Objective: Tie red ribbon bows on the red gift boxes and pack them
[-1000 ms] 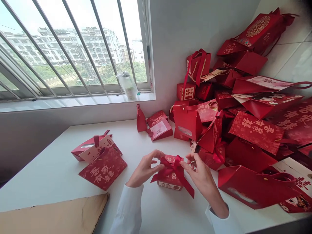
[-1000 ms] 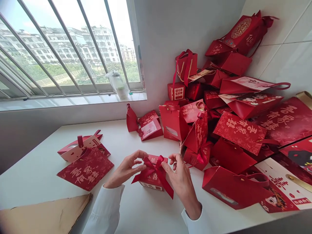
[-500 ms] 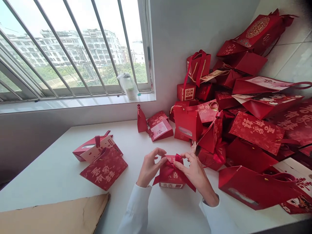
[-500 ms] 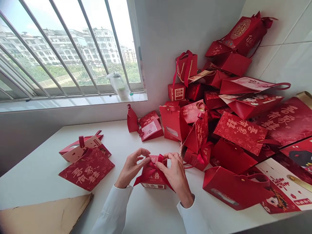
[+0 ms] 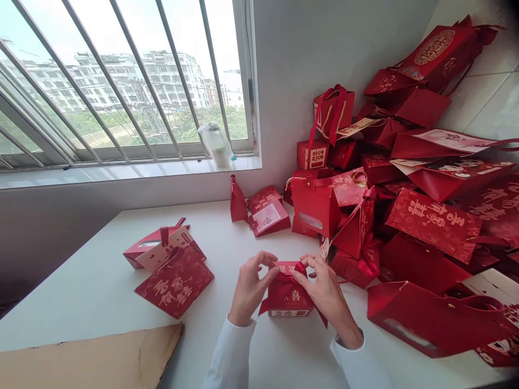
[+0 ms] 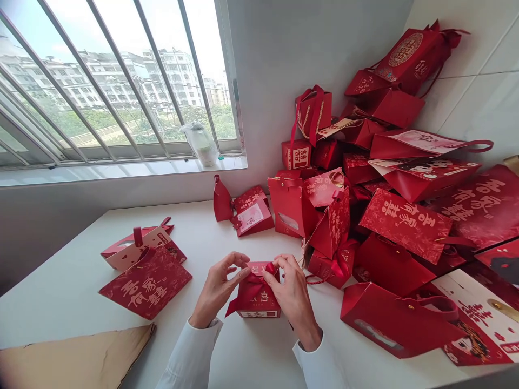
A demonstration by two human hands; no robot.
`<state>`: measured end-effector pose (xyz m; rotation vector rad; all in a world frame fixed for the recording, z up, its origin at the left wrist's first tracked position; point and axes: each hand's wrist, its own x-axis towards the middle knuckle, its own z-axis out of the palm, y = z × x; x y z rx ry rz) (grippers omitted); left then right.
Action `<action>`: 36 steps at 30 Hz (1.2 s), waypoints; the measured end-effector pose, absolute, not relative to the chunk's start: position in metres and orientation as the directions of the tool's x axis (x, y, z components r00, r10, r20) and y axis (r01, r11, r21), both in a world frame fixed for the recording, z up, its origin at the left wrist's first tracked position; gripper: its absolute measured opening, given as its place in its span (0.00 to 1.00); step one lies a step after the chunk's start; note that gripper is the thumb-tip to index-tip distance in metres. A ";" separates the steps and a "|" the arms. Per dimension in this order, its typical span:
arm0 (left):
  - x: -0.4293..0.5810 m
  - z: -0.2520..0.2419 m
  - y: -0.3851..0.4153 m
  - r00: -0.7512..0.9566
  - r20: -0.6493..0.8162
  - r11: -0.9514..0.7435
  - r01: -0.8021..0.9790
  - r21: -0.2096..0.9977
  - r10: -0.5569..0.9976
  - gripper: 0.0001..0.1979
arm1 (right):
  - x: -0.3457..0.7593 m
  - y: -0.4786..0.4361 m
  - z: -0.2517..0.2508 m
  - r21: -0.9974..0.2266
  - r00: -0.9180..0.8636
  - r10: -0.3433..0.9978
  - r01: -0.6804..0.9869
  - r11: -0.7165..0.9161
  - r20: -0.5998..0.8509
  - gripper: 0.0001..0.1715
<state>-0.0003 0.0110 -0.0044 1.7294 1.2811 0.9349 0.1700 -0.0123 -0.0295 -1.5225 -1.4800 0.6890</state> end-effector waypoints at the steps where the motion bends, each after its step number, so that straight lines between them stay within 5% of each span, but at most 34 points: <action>1: 0.000 -0.004 0.010 0.193 0.125 -0.197 0.417 0.887 0.973 0.09 | 0.170 -0.013 -0.030 -0.860 0.137 0.972 0.501 0.099 0.192 0.08; 9: 0.006 -0.010 0.018 0.165 0.182 -0.232 0.372 0.899 0.970 0.07 | 0.169 -0.013 -0.032 -0.836 0.160 0.965 0.542 0.089 0.206 0.10; 20: 0.000 -0.023 0.022 0.174 0.042 -0.054 0.065 0.996 0.984 0.16 | 0.168 -0.014 -0.033 -0.828 0.207 0.954 0.557 0.069 0.219 0.07; 36: -0.002 -0.015 0.019 0.175 -0.047 0.056 -0.044 0.997 0.983 0.22 | 0.165 -0.021 -0.030 -0.855 0.244 0.942 0.513 0.078 0.232 0.08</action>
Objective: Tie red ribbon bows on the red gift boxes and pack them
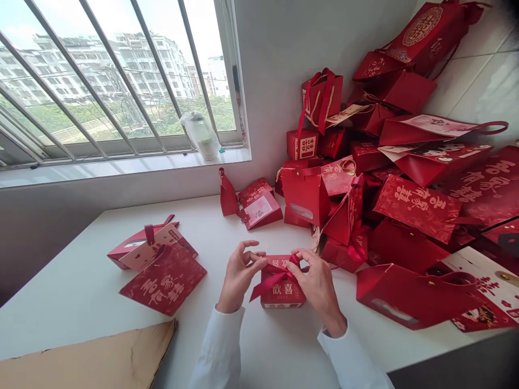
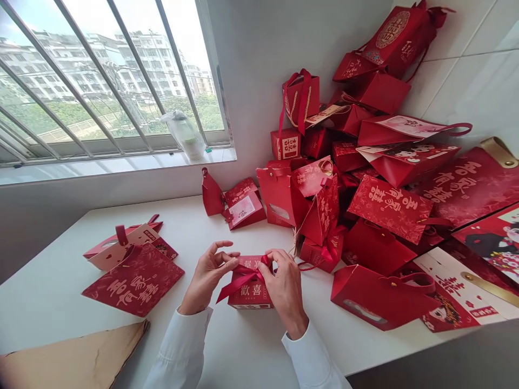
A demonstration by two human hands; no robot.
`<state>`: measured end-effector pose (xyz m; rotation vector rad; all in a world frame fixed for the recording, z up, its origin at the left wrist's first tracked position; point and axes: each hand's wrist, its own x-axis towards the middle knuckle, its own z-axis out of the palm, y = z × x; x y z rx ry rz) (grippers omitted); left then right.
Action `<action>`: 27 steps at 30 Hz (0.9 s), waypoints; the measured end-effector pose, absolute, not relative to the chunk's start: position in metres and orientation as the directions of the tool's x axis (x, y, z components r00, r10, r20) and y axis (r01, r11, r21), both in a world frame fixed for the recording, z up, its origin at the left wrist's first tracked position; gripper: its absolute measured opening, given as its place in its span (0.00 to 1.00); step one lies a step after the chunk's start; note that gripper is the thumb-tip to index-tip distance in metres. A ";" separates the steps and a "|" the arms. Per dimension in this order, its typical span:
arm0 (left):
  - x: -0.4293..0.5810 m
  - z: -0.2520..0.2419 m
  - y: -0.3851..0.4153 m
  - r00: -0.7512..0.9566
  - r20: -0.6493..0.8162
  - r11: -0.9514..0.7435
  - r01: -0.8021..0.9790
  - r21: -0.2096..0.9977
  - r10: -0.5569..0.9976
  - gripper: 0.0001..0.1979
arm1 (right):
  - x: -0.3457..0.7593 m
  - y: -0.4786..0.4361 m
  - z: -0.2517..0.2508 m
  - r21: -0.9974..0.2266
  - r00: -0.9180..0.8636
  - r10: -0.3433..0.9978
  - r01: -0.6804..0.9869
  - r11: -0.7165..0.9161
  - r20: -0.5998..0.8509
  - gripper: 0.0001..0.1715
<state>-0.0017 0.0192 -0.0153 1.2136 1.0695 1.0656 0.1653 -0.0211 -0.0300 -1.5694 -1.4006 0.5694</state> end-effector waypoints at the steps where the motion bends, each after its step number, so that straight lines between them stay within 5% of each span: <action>1: -0.002 -0.015 0.019 0.176 -0.054 0.063 -0.048 0.997 0.983 0.22 | 0.165 -0.021 -0.030 -0.853 0.245 0.942 0.516 0.076 0.232 0.08; 15: -0.002 -0.020 0.017 0.154 -0.068 0.075 -0.045 0.996 0.986 0.21 | 0.162 -0.024 -0.035 -0.849 0.264 0.930 0.522 0.085 0.255 0.07; 21: -0.008 -0.009 -0.006 0.050 0.052 -0.066 0.354 0.933 0.997 0.21 | 0.182 -0.035 -0.025 -0.912 0.254 0.946 0.401 0.087 0.202 0.19; 27: -0.015 0.002 -0.040 0.218 -0.043 -0.079 0.519 0.851 0.975 0.14 | 0.192 -0.019 0.003 -0.782 0.004 0.976 0.598 0.174 0.220 0.15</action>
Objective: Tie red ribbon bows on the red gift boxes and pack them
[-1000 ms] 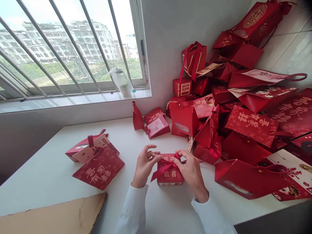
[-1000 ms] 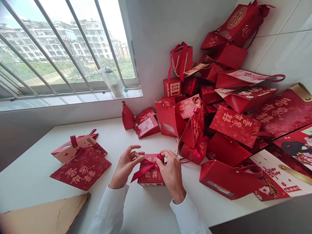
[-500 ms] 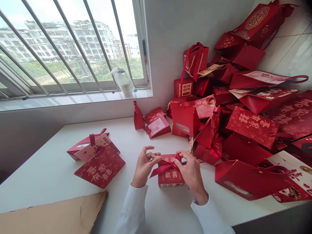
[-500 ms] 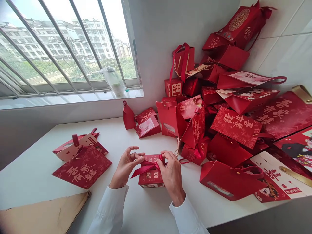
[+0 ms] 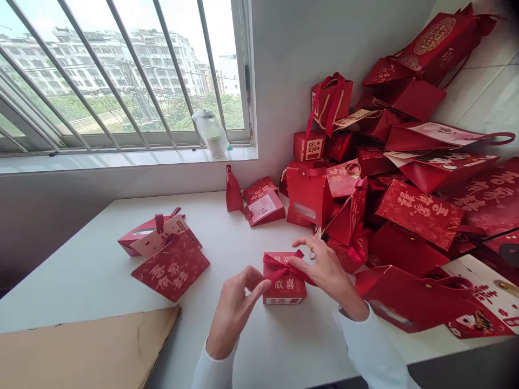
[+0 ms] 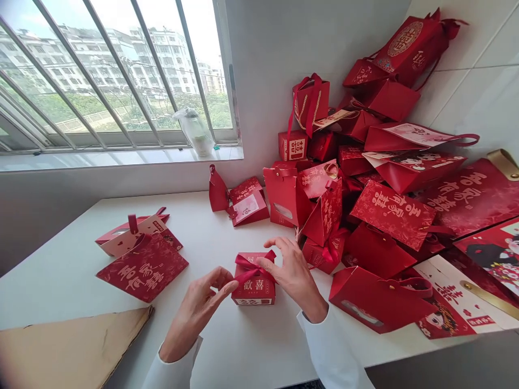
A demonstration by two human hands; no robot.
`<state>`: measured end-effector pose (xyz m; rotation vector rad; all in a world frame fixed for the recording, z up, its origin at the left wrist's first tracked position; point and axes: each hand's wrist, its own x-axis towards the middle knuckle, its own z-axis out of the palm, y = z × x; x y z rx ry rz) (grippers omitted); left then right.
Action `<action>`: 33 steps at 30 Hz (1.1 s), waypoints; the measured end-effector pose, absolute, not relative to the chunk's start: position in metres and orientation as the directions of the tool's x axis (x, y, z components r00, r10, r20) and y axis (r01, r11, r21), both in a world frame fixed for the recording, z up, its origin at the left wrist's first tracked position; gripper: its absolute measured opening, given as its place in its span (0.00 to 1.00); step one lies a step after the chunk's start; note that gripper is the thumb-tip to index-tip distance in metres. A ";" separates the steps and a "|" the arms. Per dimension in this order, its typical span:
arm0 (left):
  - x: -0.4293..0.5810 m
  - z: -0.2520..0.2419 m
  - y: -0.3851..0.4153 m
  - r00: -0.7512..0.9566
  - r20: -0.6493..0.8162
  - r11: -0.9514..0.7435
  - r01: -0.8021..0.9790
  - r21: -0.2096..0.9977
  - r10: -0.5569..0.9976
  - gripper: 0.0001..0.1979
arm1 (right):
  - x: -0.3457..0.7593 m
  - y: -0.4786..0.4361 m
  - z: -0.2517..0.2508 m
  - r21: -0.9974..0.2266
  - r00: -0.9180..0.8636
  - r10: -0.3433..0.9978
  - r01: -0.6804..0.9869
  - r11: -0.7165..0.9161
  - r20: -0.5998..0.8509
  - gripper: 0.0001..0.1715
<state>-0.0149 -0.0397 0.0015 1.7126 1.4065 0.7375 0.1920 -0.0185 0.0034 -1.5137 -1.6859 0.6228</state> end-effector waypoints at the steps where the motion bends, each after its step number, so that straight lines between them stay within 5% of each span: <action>1: -0.015 0.002 -0.042 0.225 -0.036 -0.088 0.517 0.852 0.974 0.15 | 0.191 -0.013 0.007 -0.753 -0.077 0.975 0.624 0.209 0.207 0.12; 8: -0.016 0.002 -0.053 0.160 -0.100 0.007 0.501 0.866 0.982 0.16 | 0.187 0.005 0.010 -0.681 -0.316 0.949 0.697 0.223 -0.014 0.09; 16: -0.016 -0.012 -0.064 0.183 -0.190 0.075 0.498 0.864 0.965 0.18 | 0.179 0.001 0.000 -0.725 -0.246 0.969 0.673 0.144 -0.036 0.07; 21: -0.037 0.003 -0.065 0.315 -0.262 -0.010 0.656 0.755 0.912 0.18 | 0.197 -0.009 -0.002 -0.818 -0.074 0.995 0.567 0.100 0.070 0.13; 28: -0.016 0.024 -0.033 0.251 0.214 -0.328 0.641 0.694 0.944 0.10 | 0.223 -0.037 -0.035 -0.932 -0.020 0.994 0.350 -0.096 -0.110 0.26; 33: 0.024 0.009 -0.015 0.325 0.288 -0.431 0.590 0.682 0.901 0.04 | 0.209 -0.055 -0.038 -0.979 -0.010 0.996 0.188 -0.084 -0.088 0.30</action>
